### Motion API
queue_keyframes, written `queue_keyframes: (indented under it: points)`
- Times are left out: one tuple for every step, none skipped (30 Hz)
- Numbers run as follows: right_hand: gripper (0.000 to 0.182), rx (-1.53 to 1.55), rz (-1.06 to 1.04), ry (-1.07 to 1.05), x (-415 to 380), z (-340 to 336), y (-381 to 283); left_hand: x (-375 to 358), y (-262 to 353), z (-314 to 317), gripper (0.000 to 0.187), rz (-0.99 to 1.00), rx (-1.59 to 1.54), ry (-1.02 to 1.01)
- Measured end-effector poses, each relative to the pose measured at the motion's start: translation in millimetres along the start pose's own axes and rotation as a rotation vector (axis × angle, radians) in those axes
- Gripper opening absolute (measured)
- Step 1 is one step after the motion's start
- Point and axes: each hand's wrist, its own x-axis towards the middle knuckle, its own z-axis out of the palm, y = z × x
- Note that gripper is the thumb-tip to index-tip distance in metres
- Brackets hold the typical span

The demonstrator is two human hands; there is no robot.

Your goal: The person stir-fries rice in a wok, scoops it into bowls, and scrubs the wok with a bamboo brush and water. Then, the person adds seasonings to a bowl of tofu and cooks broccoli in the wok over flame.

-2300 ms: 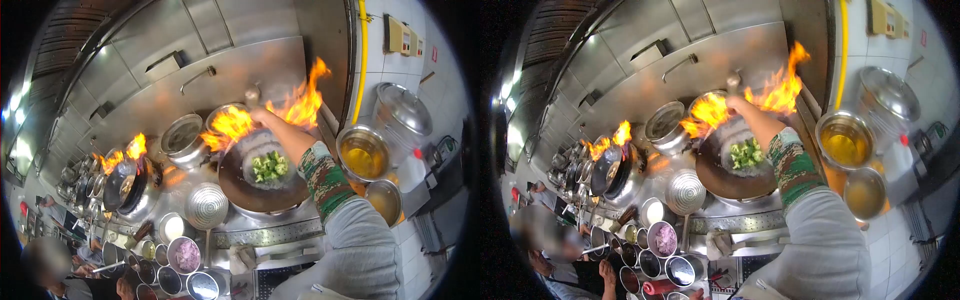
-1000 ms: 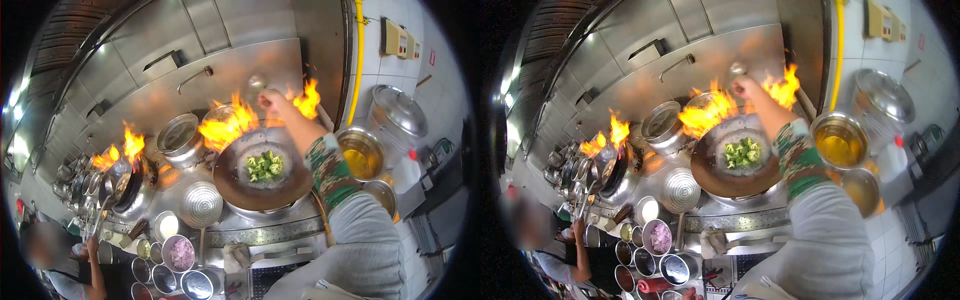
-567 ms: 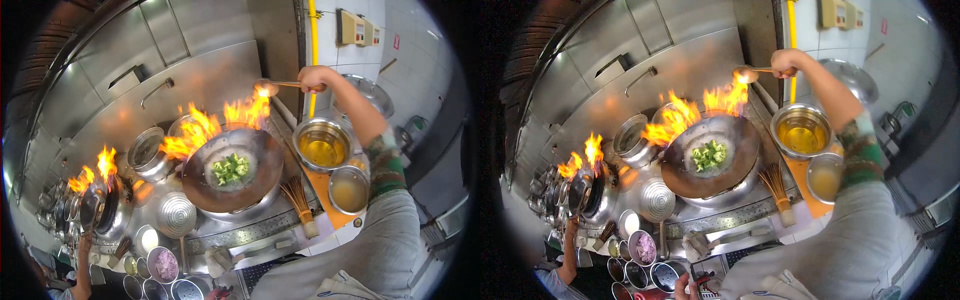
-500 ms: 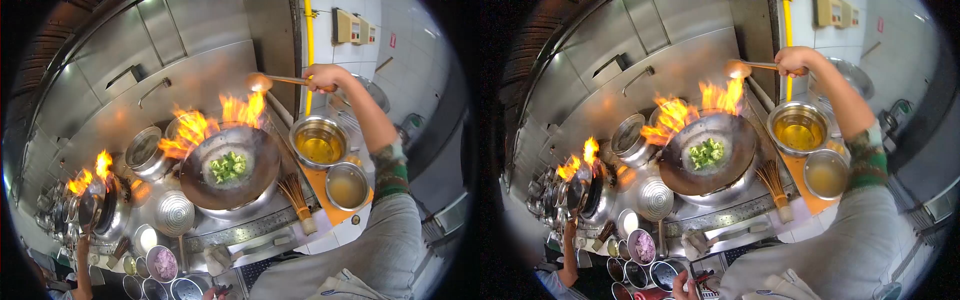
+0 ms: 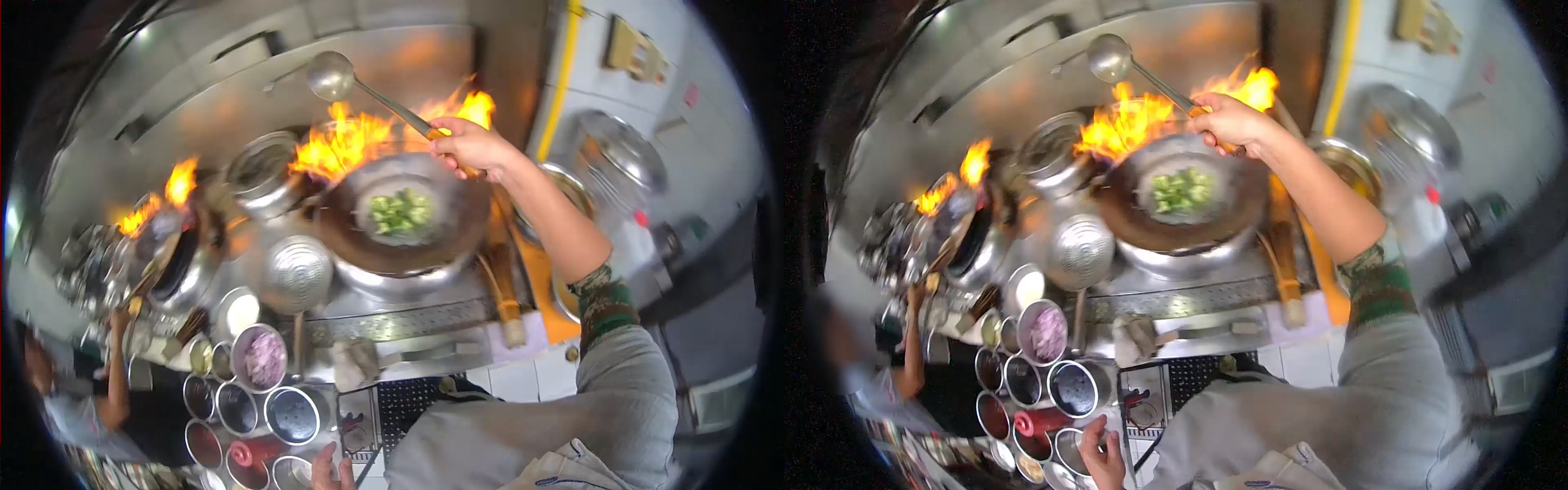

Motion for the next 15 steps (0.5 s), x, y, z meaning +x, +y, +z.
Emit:
queue_keyframes:
  points:
    - [0.062, 0.022, 0.003, -0.043, 21.6, 15.7, -0.5, -7.6, -1.7, -0.7, 0.030, -0.040, -0.032, 0.024]
    - [0.061, 0.109, -0.005, -0.102, 37.2, 38.6, -7.1, -16.0, -4.7, -0.5, 0.030, -0.079, -0.066, 0.049]
    - [0.062, 0.111, 0.007, -0.121, 57.2, 60.6, -9.5, -25.7, -19.1, -2.6, 0.030, -0.042, 0.031, 0.008]
    - [0.063, 0.113, 0.023, -0.134, 79.5, 82.0, -6.1, -31.0, -9.3, -4.6, 0.030, -0.066, 0.032, 0.054]
    - [0.063, 0.016, 0.010, -0.158, 115.2, 101.5, 9.2, -37.2, 8.1, -9.0, 0.031, -0.122, 0.031, 0.101]
    - [0.063, -0.080, -0.004, -0.179, 144.7, 121.0, 17.7, -41.5, 18.2, -9.9, 0.031, -0.178, 0.028, 0.146]
    - [0.064, -0.199, -0.011, -0.153, 148.1, 146.3, 11.4, -60.2, -1.2, -3.8, 0.031, -0.114, 0.094, 0.205]
    - [0.057, -0.363, -0.094, -0.092, 173.6, 171.5, 25.8, -69.3, -0.3, -0.4, 0.031, -0.141, 0.099, 0.246]
    - [0.054, -0.531, -0.330, 0.012, 222.9, 193.8, 63.2, -79.0, 7.3, 1.2, 0.031, -0.244, 0.058, 0.273]
    - [0.051, -0.684, -0.569, 0.121, 263.3, 212.8, 94.6, -89.1, 18.7, 1.8, 0.031, -0.351, 0.014, 0.298]
    - [0.042, -0.656, -0.465, 0.126, 275.9, 230.1, 100.4, -94.8, 36.3, -0.3, 0.030, -0.551, -0.078, 0.287]
    - [0.035, -0.636, -0.356, 0.132, 283.9, 244.9, 104.9, -102.2, 34.0, 6.2, 0.030, -0.582, -0.077, 0.317]
    - [0.015, -0.497, -0.088, -0.024, 299.8, 254.8, 102.6, -115.4, 27.2, 15.6, 0.031, -0.587, -0.119, 0.350]
    - [0.012, -0.112, 0.131, -0.207, 295.4, 251.9, 91.7, -122.0, 29.0, 21.7, 0.031, -0.594, -0.164, 0.374]
    - [0.014, 0.295, 0.245, -0.232, 289.2, 253.6, 83.2, -127.9, 31.3, 27.6, 0.030, -0.620, -0.146, 0.376]
